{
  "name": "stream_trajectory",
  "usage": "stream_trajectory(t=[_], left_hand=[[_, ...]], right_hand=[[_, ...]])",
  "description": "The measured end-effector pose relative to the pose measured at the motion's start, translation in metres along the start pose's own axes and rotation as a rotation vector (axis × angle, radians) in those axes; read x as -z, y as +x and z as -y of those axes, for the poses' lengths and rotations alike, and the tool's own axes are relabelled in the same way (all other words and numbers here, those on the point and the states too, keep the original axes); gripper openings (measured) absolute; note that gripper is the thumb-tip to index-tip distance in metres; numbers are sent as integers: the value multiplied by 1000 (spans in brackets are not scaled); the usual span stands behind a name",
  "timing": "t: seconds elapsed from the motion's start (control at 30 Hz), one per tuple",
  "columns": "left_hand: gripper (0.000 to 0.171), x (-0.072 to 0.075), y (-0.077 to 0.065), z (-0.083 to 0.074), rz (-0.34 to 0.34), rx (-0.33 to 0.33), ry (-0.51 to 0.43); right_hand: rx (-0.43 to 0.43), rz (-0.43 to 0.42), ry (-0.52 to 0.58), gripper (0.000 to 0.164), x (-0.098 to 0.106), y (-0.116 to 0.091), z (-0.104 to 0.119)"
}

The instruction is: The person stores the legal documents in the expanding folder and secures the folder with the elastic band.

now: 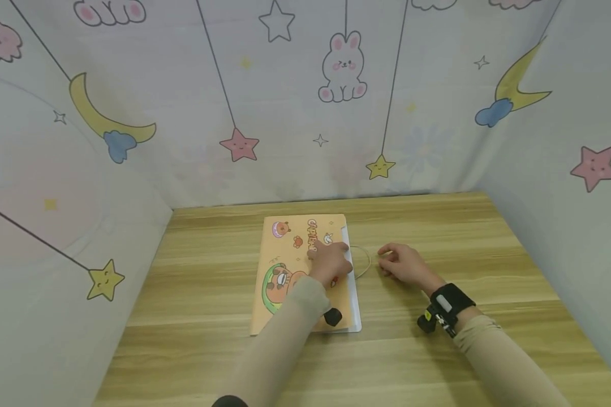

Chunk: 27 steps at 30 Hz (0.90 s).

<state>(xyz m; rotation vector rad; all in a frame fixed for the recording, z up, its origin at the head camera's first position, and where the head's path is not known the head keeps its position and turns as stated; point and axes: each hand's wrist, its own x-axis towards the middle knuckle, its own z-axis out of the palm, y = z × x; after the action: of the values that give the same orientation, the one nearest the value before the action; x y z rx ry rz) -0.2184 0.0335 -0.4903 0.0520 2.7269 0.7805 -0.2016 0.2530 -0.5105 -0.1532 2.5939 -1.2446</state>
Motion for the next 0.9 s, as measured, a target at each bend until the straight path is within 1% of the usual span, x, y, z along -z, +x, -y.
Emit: stream_trajectory(t=[0.07,0.2,0.27,0.3,0.37,0.43,0.53,0.6,0.63,0.7,0.77,0.8,0.9], left_hand=[[62,0,0,1,4,4,5],[67,3,-3,6,18,22,-35],[70,7,-5,10,35,15,-61],[72,9,-5,13,44,-2,-73],[72,16,-7,21,50,-65,-96],[71,23,-10,31,33,-155,-125],[66,34,-12,51,-51,-323,-136],[64,40,-13,65,-125,-421,-93],[64,43,-13,72,-156,-458,-61],[67,49,-14,85,-195,-504,9],[72,56,-15,98,-202,-528,83],[75,59,-15,104,-197,-536,112],[85,68,-17,123,-136,-534,188]], right_hand=[[3,3,-2,31,0,0,0],[2,5,0,32,-2,1,-1],[0,4,-1,32,-2,1,-1],[0,4,-2,32,-2,2,-1],[5,7,0,32,-1,2,0],[13,7,0,33,-1,3,1],[24,4,-7,32,0,3,1],[29,-3,-22,31,1,3,1],[30,-6,-29,31,1,3,1],[29,-10,-40,31,2,3,1],[30,-10,-45,31,2,3,1],[30,-9,-45,31,2,3,1],[32,-11,-50,30,2,3,0]])
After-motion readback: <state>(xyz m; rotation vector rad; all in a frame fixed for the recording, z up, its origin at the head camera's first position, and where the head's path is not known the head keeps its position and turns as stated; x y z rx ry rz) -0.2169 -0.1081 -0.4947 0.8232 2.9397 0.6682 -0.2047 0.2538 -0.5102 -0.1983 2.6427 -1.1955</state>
